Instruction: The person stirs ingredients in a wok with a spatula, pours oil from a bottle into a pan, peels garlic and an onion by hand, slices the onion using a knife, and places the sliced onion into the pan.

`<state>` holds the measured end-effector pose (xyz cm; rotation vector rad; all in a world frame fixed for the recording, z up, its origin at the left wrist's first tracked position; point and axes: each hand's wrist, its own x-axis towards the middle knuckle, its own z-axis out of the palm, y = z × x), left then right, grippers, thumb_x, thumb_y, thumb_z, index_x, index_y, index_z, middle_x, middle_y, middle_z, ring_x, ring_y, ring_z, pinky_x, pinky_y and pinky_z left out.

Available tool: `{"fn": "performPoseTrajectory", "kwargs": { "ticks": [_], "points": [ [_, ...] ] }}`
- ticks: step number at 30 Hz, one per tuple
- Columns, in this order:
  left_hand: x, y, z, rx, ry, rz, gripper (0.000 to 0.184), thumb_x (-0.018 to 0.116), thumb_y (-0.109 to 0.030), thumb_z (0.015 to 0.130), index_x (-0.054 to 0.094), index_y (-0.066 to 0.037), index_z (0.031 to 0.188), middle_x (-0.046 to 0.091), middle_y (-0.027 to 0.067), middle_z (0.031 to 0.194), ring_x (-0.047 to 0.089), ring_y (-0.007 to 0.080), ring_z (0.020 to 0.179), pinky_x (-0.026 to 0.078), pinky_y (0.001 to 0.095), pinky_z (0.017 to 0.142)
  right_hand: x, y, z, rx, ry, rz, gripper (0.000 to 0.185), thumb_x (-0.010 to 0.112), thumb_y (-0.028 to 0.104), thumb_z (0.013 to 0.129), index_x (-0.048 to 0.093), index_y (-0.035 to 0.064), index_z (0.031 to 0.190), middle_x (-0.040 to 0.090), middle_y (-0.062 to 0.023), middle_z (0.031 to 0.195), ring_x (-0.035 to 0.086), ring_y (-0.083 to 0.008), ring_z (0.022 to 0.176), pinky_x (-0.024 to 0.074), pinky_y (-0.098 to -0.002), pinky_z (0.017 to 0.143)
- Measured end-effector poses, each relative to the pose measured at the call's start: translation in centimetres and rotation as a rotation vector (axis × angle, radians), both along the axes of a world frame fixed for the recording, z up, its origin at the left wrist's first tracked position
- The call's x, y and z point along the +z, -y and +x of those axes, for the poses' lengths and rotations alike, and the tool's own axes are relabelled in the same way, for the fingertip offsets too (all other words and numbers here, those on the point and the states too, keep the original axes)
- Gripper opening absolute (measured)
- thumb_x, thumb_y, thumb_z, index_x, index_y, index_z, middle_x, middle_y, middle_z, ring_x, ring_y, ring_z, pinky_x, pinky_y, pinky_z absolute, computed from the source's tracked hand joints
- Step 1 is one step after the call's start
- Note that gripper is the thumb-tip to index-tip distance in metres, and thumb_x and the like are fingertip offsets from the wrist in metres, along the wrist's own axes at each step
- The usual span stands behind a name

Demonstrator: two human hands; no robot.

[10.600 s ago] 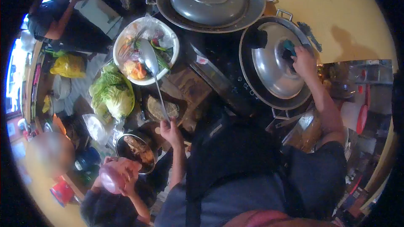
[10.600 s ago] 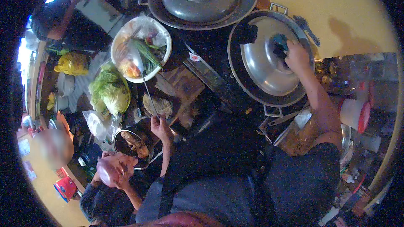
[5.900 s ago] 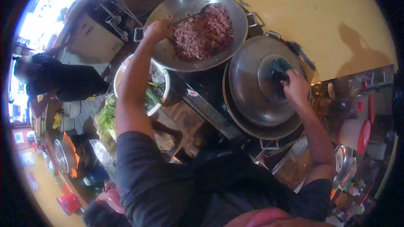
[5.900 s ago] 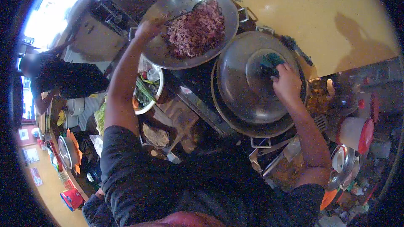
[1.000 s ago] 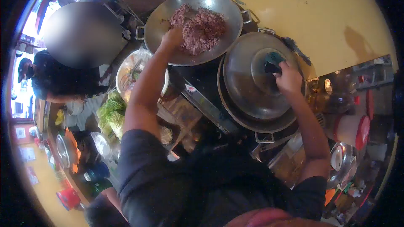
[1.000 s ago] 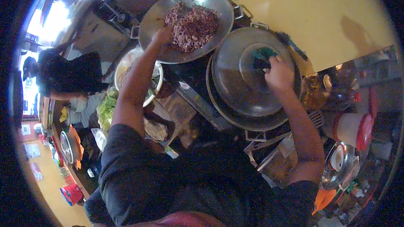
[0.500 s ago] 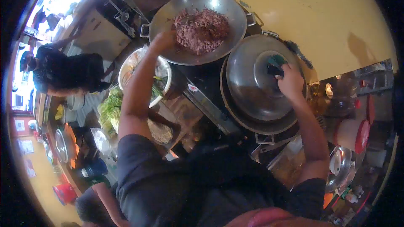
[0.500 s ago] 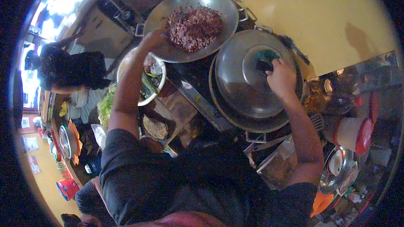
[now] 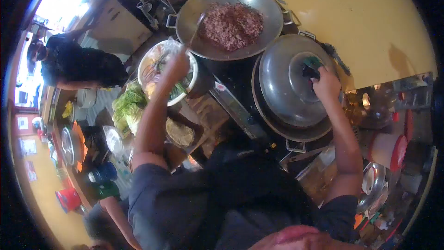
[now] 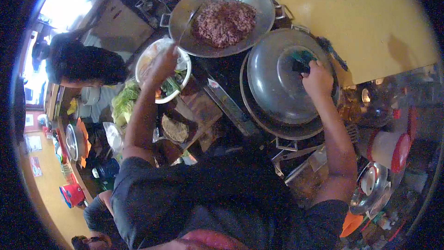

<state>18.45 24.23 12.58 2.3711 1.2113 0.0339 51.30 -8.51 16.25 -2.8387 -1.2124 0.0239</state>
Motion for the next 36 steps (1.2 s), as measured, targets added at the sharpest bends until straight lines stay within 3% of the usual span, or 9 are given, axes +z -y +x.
{"fn": "performPoseTrajectory", "kwargs": {
  "ticks": [12,16,20,23,25,28,31,33,36],
  "points": [
    [-3.0,5.8,-3.7,0.075,-0.072,0.164,0.065,0.042,-0.009,0.082,0.028,-0.026,0.144,0.065,0.0253,0.088,0.063,0.0428,0.080,0.048,0.0513,0.070,-0.5,-0.3,0.1,0.018,0.042,-0.064,0.035,0.069,0.023,0.076,0.060,0.0051,0.105,0.059,-0.0141,0.111,0.060,-0.0347,0.097,0.0485,-0.0458,0.080],
    [-4.8,5.7,-4.9,0.195,0.401,-0.077,0.058,0.048,-0.010,0.084,0.037,-0.020,0.140,0.064,0.0254,0.086,0.065,0.0394,0.077,0.049,0.0477,0.073,0.5,-0.1,0.2,0.074,0.090,-0.001,0.036,0.070,0.024,0.076,0.060,0.0056,0.105,0.059,-0.0141,0.111,0.059,-0.0343,0.099,0.0479,-0.0451,0.082],
    [-3.4,9.4,-6.2,0.573,1.141,-0.914,0.047,0.047,-0.014,0.093,0.040,-0.010,0.140,0.046,-0.0020,0.058,0.035,0.0053,0.041,0.025,0.0185,0.036,5.4,0.0,0.5,0.109,0.158,-0.032,0.040,0.071,0.026,0.076,0.060,0.0045,0.108,0.060,-0.0152,0.109,0.059,-0.0356,0.098,0.0468,-0.0447,0.084],
    [-4.7,11.1,-9.0,0.571,1.210,-0.930,0.047,0.046,-0.017,0.095,0.037,-0.014,0.141,0.046,-0.0022,0.061,0.036,0.0062,0.039,0.031,0.0202,0.035,10.6,-2.3,-0.1,0.101,0.159,0.002,0.042,0.070,0.027,0.077,0.059,0.0043,0.110,0.062,-0.0161,0.108,0.059,-0.0369,0.099,0.0461,-0.0450,0.086],
    [-4.3,13.8,-10.6,0.592,1.250,-0.903,0.047,0.045,-0.023,0.094,0.041,-0.010,0.139,0.047,-0.0012,0.060,0.033,0.0066,0.035,0.024,0.0207,0.032,13.0,-5.2,-0.9,0.099,0.170,0.063,0.037,0.069,0.027,0.079,0.059,0.0052,0.107,0.063,-0.0161,0.101,0.059,-0.0369,0.097,0.0460,-0.0440,0.082],
    [-7.7,17.5,-13.3,0.581,1.260,-0.804,0.046,0.047,-0.019,0.094,0.042,-0.008,0.138,0.053,0.0006,0.065,0.042,0.0075,0.041,0.031,0.0207,0.037,14.1,-11.9,-2.0,0.141,0.165,0.115,0.032,0.067,0.024,0.080,0.059,0.0057,0.105,0.063,-0.0168,0.097,0.059,-0.0374,0.095,0.0456,-0.0434,0.079],
    [-13.8,21.6,-14.7,0.599,1.118,-0.335,0.047,0.051,-0.014,0.090,0.044,-0.012,0.137,0.058,0.0052,0.069,0.054,0.0150,0.051,0.042,0.0267,0.046,13.9,-18.9,-2.7,0.347,0.107,0.162,0.038,0.064,0.029,0.082,0.059,0.0051,0.110,0.062,-0.0199,0.106,0.058,-0.0380,0.100,0.0464,-0.0459,0.085],
    [-16.7,23.0,-16.6,0.381,0.584,0.154,0.054,0.056,-0.010,0.085,0.043,-0.017,0.137,0.061,0.0092,0.077,0.060,0.0249,0.061,0.048,0.0355,0.056,13.0,-23.6,-3.5,0.408,0.104,0.177,0.037,0.064,0.029,0.081,0.059,0.0048,0.108,0.062,-0.0201,0.106,0.059,-0.0377,0.100,0.0467,-0.0459,0.084],
    [-17.1,22.9,-16.1,0.265,0.372,0.164,0.062,0.056,-0.009,0.081,0.041,-0.026,0.139,0.060,0.0109,0.081,0.058,0.0327,0.060,0.048,0.0423,0.057,9.1,-30.1,-3.2,0.463,0.170,0.112,0.034,0.064,0.025,0.079,0.061,0.0053,0.106,0.062,-0.0195,0.106,0.059,-0.0368,0.100,0.0476,-0.0451,0.084]
  ]
}}
